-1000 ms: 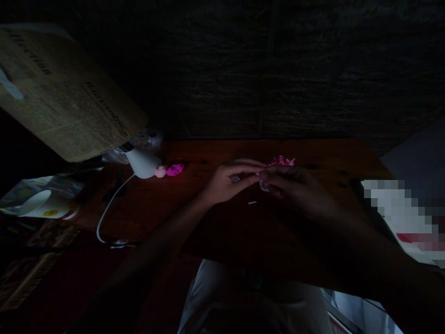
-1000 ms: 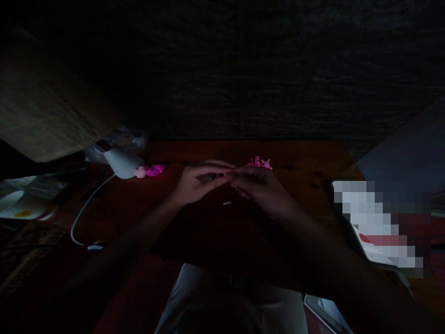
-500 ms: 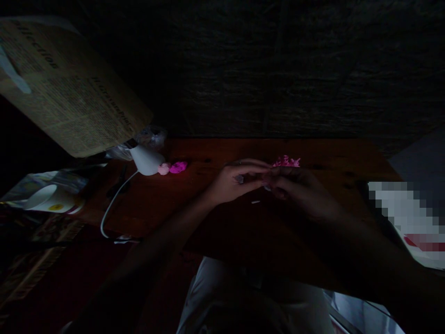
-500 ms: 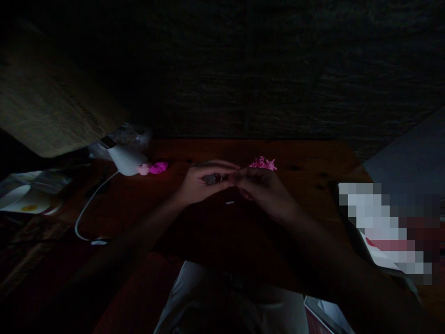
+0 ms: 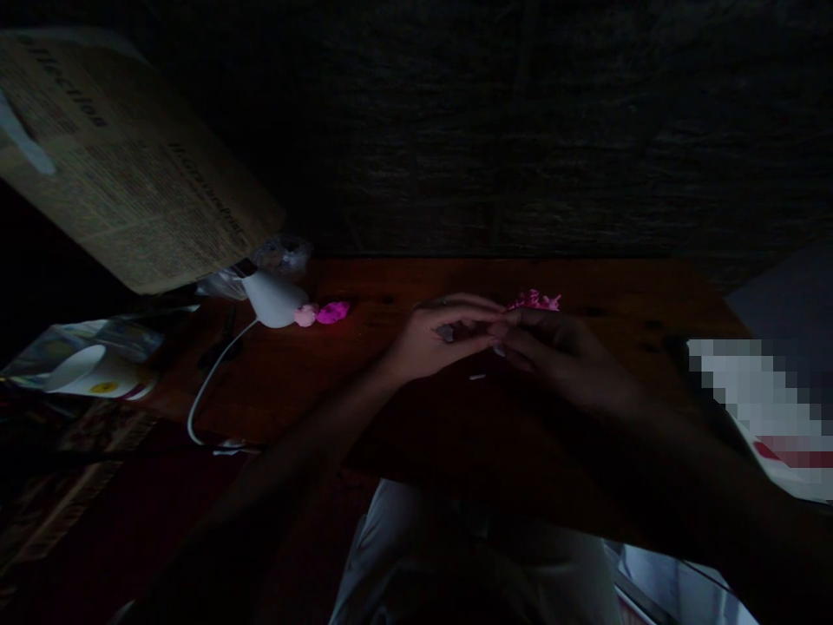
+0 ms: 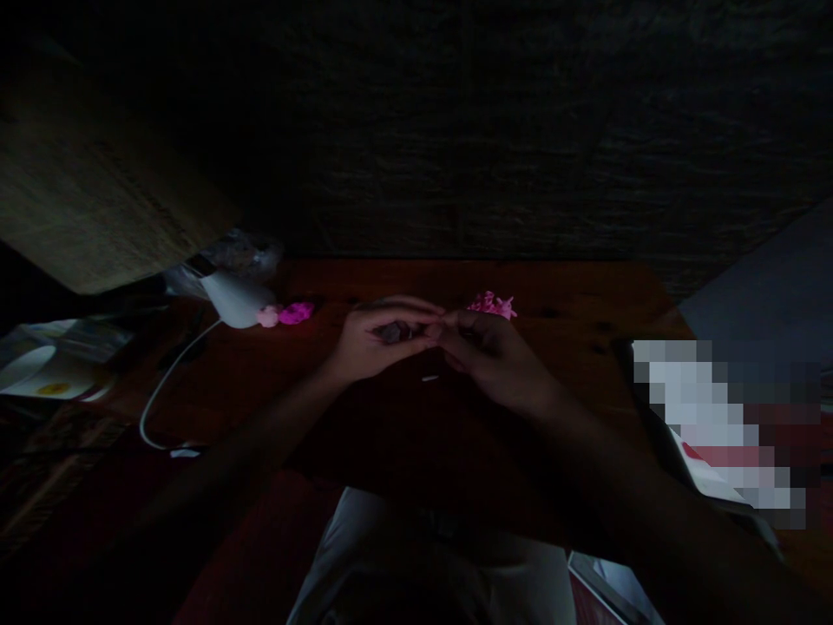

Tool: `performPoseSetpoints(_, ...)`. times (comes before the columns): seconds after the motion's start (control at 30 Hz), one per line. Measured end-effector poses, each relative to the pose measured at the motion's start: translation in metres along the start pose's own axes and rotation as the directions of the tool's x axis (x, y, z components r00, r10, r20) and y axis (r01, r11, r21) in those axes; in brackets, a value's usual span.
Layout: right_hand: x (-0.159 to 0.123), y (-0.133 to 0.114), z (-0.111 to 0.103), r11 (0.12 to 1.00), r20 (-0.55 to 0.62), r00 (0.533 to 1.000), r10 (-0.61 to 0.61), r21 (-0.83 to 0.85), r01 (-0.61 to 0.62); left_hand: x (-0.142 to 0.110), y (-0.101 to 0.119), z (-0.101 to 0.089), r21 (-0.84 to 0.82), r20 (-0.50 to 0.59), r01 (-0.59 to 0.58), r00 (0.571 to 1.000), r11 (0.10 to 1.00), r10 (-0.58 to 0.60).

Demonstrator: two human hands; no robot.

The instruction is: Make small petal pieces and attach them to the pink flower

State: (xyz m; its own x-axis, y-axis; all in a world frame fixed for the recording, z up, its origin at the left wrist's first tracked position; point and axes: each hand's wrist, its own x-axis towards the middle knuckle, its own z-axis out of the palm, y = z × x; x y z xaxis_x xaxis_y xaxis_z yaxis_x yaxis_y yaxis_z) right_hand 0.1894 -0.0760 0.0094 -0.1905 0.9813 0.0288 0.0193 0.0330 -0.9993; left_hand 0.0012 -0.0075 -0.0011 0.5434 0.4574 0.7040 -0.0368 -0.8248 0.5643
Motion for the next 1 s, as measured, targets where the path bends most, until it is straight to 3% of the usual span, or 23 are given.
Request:
performPoseSetpoints(0.4, 0.0027, 0.0028, -0.0007, 0.991, -0.088, 0.993, 0.082, 0.117, -0.072, 0.0000, -0.0036, -0.0005, -0.006, -0.058, 0.051, 0.997, 0.999, -0.051)
performPoseSetpoints(0.7, 0.0055, 0.0056, -0.0004, 0.988, -0.116, 0.988, 0.101, 0.129, -0.086, 0.0001, -0.0028, 0.0005, 0.159, -0.071, -0.074, 0.994, 0.984, 0.086)
performPoseSetpoints(1.0, 0.0030, 0.0073, 0.0004, 0.995, -0.136, 0.990, 0.046, 0.095, -0.033, 0.0015, 0.0011, 0.0003, 0.176, -0.071, -0.089, 0.992, 0.980, 0.103)
